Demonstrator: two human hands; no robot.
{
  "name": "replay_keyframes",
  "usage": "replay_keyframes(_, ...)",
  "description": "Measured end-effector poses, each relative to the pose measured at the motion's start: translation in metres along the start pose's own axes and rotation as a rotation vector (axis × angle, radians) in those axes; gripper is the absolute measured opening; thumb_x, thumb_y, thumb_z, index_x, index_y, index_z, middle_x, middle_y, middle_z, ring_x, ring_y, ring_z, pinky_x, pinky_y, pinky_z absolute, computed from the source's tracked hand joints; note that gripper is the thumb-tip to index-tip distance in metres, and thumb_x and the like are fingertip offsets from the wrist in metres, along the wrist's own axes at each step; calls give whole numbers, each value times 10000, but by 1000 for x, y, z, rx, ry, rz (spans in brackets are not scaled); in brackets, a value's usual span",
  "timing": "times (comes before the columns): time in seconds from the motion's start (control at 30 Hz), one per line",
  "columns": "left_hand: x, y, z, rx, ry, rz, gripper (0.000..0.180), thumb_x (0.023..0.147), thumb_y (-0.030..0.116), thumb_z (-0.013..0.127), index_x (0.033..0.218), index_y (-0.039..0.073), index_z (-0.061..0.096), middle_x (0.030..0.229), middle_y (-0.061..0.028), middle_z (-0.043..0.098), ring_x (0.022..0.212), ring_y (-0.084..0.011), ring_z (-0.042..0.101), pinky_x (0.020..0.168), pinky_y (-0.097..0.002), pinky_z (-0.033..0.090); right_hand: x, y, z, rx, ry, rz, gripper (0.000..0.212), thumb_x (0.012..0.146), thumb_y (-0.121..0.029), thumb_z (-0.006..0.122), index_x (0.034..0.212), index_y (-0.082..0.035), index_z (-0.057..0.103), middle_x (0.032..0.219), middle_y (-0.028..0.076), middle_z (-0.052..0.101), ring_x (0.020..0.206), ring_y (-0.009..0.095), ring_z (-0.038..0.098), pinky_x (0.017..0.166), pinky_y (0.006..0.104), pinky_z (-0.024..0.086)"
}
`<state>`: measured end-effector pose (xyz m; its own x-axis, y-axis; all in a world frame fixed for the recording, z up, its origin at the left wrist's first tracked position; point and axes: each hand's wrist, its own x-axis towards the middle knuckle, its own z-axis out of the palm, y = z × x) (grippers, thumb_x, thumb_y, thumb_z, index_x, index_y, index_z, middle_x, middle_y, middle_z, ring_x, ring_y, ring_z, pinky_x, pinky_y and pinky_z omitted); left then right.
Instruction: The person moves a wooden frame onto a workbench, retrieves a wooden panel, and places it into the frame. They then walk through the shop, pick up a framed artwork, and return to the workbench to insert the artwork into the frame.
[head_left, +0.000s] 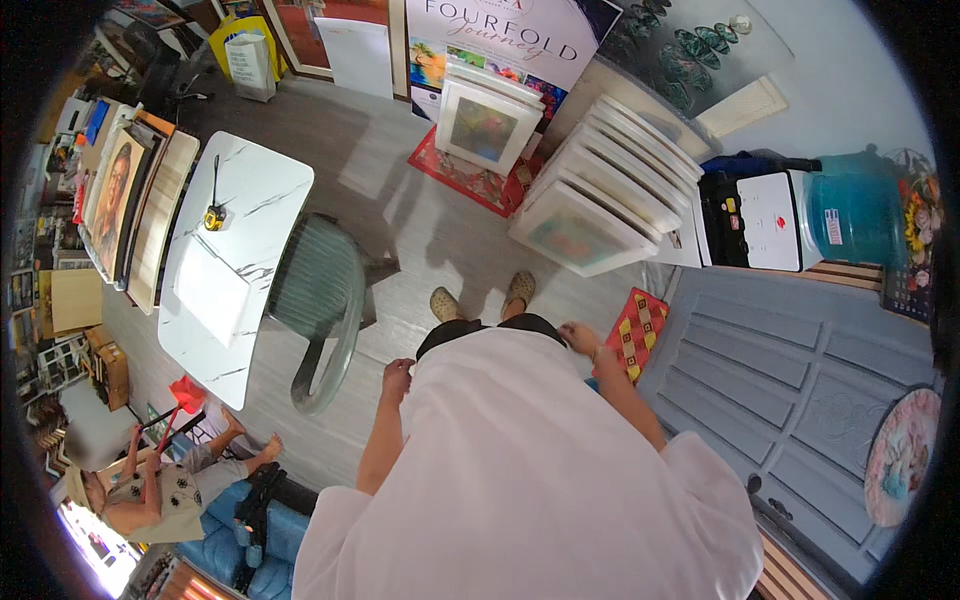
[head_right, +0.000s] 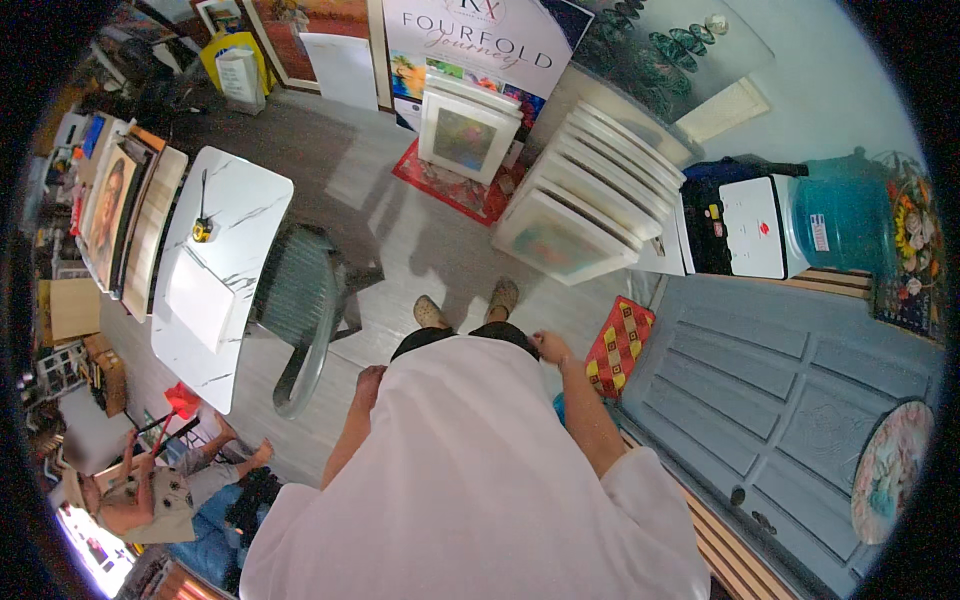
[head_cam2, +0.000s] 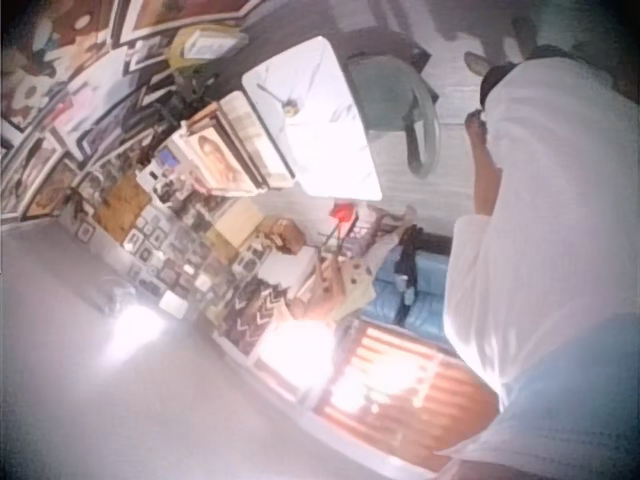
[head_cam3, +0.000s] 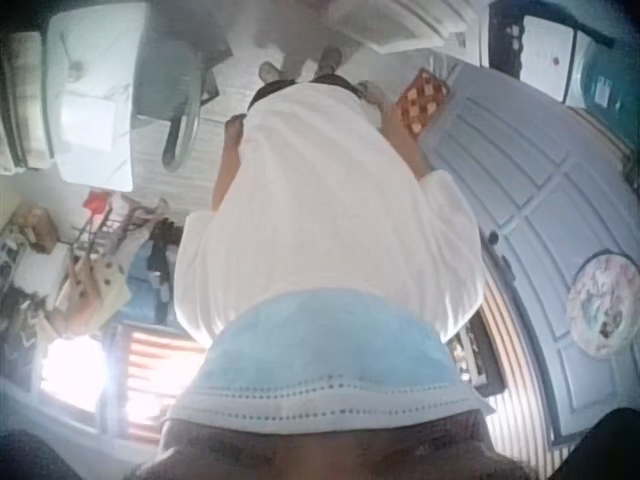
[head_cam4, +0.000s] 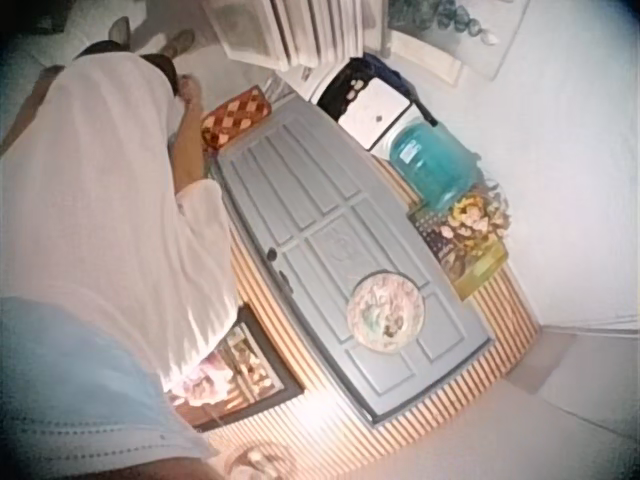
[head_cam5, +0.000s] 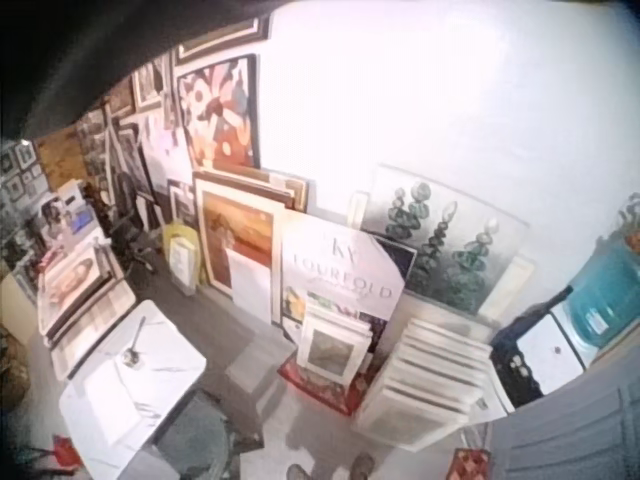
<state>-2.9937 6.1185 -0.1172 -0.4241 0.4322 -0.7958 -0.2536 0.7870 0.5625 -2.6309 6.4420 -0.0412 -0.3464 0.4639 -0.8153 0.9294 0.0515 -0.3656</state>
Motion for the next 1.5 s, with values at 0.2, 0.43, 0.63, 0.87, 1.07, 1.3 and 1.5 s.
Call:
replay_keyframes(0.2,7,20,-35,147,-57,-285,607,950,527,435,726,34,710,522,-66,504,421,-191,455,453,-346,422,-29,117,137,514,-163,473,317,907,-206,558,1152,-22,639,1053,245,660,962,368,651,822,429,503)
replay_keyframes(0.43,8,74,-34,219,-23,-226,699,889,659,450,742,40,740,689,-128,590,753,-209,548,811,-370,430,21,79,75,309,196,-43,316,927,-249,542,1101,-6,645,905,229,681,842,303,676,764,383,517)
replay_keyframes(0.63,-15,106,6,-89,53,59,589,890,602,521,1007,56,708,779,-87,637,751,-167,532,749,-326,428,91,30,-45,446,121,-108,396,959,-326,540,1098,40,596,890,118,655,771,172,643,654,306,534)
replay_keyframes(0.87,-72,26,77,-148,237,-56,463,935,444,538,996,5,675,797,-126,677,730,-199,637,694,-330,502,159,37,-112,480,109,-191,349,955,-313,551,1096,3,601,794,90,647,654,153,621,559,289,497)
replay_keyframes(1.07,-165,-77,151,-89,546,-87,485,920,469,543,988,9,685,793,-124,678,686,-218,617,665,-345,495,192,43,-113,68,-92,-180,308,950,-298,555,1005,0,606,750,76,632,590,153,612,498,296,481)
replay_keyframes(1.3,-199,-146,233,-772,444,-377,490,918,438,554,1104,-3,659,834,-139,680,686,-213,621,593,-353,502,200,-58,-81,-96,-235,-318,286,954,-260,546,998,17,603,777,90,632,687,165,635,557,322,537)
replay_keyframes(1.5,-183,-134,190,-582,629,-382,504,913,446,552,1087,-17,649,994,-187,688,925,-272,651,837,-388,496,143,-221,-23,-16,253,-825,275,984,-203,511,1061,41,611,1039,145,656,889,231,630,783,370,496)
